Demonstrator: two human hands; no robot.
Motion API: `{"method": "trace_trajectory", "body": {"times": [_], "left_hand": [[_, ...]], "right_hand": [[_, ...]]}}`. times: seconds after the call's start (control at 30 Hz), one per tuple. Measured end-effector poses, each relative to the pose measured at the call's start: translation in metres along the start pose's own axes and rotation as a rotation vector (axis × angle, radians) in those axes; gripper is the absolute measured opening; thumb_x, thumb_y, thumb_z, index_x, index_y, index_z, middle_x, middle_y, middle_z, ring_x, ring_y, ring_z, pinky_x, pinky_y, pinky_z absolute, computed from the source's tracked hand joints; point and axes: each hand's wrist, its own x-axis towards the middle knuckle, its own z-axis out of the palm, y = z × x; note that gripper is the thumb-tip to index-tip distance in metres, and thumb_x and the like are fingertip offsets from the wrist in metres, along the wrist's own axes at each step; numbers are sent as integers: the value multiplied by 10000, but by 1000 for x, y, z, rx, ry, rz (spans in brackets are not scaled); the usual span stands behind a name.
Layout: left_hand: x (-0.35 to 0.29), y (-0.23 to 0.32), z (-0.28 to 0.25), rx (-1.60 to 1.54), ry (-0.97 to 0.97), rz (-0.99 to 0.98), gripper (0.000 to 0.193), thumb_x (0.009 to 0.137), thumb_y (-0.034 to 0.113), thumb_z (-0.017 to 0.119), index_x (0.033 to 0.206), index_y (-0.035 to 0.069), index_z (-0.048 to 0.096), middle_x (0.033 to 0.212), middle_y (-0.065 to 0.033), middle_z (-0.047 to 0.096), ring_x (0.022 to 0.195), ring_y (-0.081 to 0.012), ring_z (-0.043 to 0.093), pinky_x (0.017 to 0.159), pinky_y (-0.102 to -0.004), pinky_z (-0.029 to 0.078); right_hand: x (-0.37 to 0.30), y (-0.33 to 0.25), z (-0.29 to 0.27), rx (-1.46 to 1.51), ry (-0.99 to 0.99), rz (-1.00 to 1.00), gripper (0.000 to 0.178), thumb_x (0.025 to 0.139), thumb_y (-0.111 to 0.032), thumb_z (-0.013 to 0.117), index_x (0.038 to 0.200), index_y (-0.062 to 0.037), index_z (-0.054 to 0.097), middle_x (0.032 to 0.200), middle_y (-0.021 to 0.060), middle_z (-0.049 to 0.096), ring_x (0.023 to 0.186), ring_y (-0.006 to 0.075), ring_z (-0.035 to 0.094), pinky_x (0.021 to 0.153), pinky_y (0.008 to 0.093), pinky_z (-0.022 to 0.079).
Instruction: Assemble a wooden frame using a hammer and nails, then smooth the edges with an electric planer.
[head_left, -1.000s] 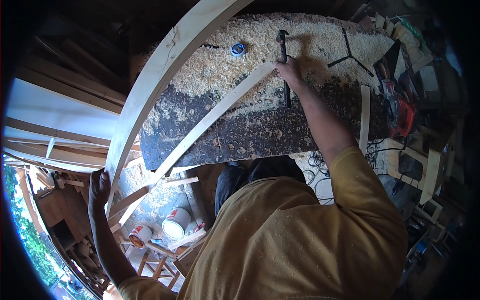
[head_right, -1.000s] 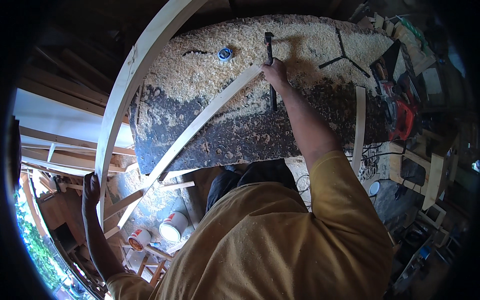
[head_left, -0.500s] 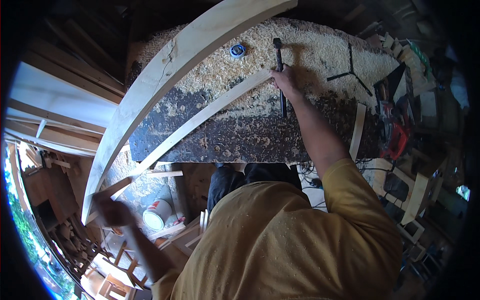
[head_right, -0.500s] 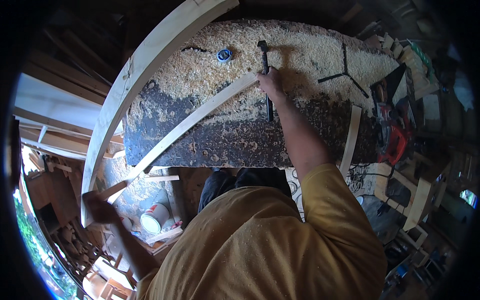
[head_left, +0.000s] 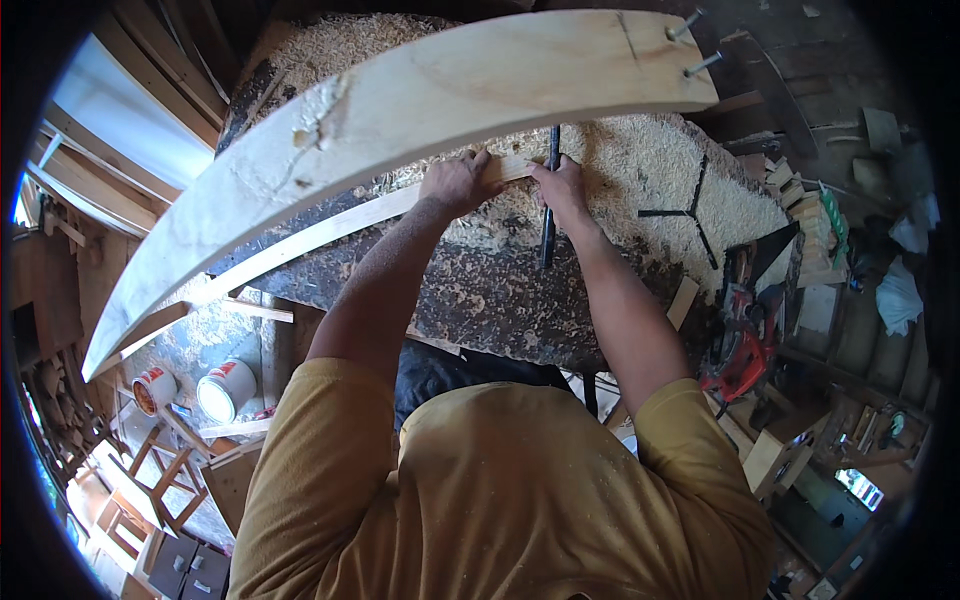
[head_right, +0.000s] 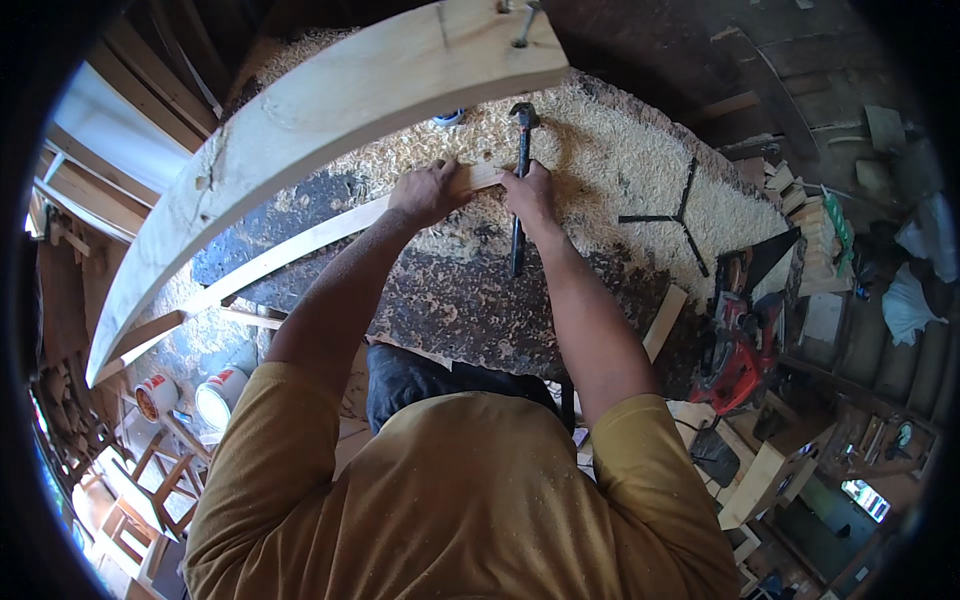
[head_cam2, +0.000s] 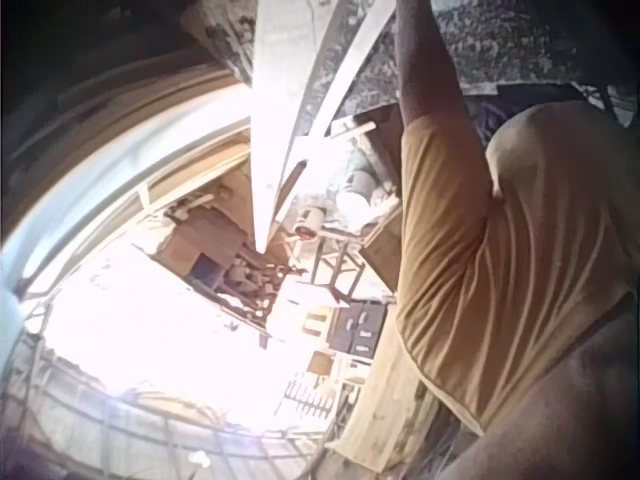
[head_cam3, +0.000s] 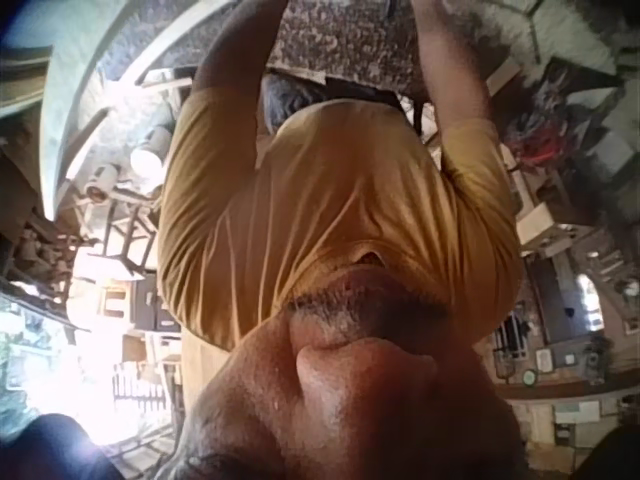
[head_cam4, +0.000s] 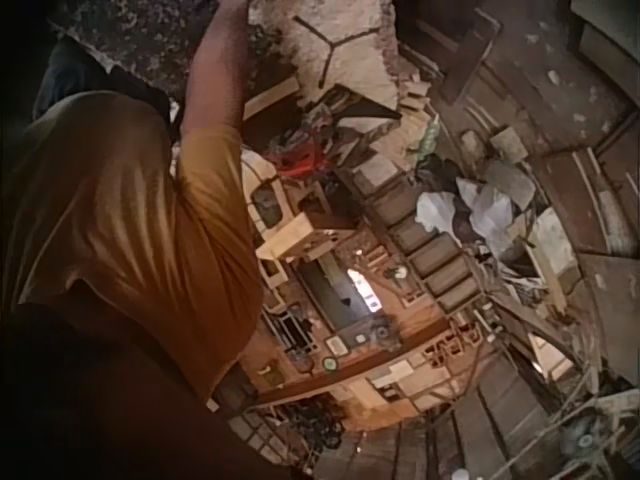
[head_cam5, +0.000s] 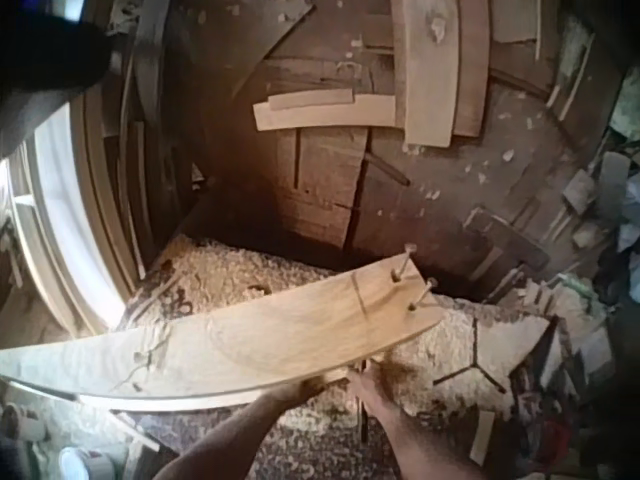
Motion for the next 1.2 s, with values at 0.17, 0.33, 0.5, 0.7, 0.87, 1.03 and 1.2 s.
{"method": "trace_trajectory", "body": {"times": [0.17,0.33,0.5,0.7,0.87,1.03,1.2], "left_hand": [[-2,0,-10,30,-141,-89,599,855,630,459,1186,132,413,950,-146,647,879,-294,641,758,-415,506],[-2,-2,-13,50,-178,-81,572,865,618,448,1191,148,417,944,-138,647,875,-295,641,758,-411,506],[2,1,-13,47,-170,-61,547,879,602,437,1180,145,430,978,-147,636,885,-304,638,776,-416,505],[1,0,-10,50,-151,-52,563,877,601,438,1218,153,419,988,-147,633,893,-309,635,777,-420,506],[1,-2,-13,46,-174,-74,563,878,598,441,1231,160,413,994,-142,634,898,-304,634,780,-422,505],[1,-2,-10,36,-136,-52,568,872,602,451,1226,160,415,979,-140,639,884,-302,637,772,-422,509],[0,0,-18,45,-194,-65,573,869,602,455,1219,150,414,976,-139,640,880,-306,641,751,-426,516]], "right_hand": [[-23,-8,-38,-322,-15,-219,296,861,-264,615,746,-7,523,595,102,571,496,231,586,459,387,441],[-73,-21,-72,-633,-72,-444,280,915,-299,532,850,-29,506,643,163,590,600,354,614,488,438,438],[-73,-26,-72,-804,-70,-628,224,926,-256,505,908,-41,444,635,196,575,622,415,596,494,481,430],[-60,-27,-69,-814,-114,-636,230,928,-252,517,873,-43,437,603,180,571,574,391,601,476,458,455],[-75,-45,-71,-543,-66,-858,235,941,-236,487,908,-6,456,591,120,532,504,250,566,457,371,410],[-58,-32,-77,-799,-176,-528,188,925,-199,521,888,-22,468,624,166,574,582,360,617,488,429,462],[-67,-46,-73,-476,-58,-883,222,921,-230,533,879,-18,482,614,152,572,536,308,608,470,396,454]]}}
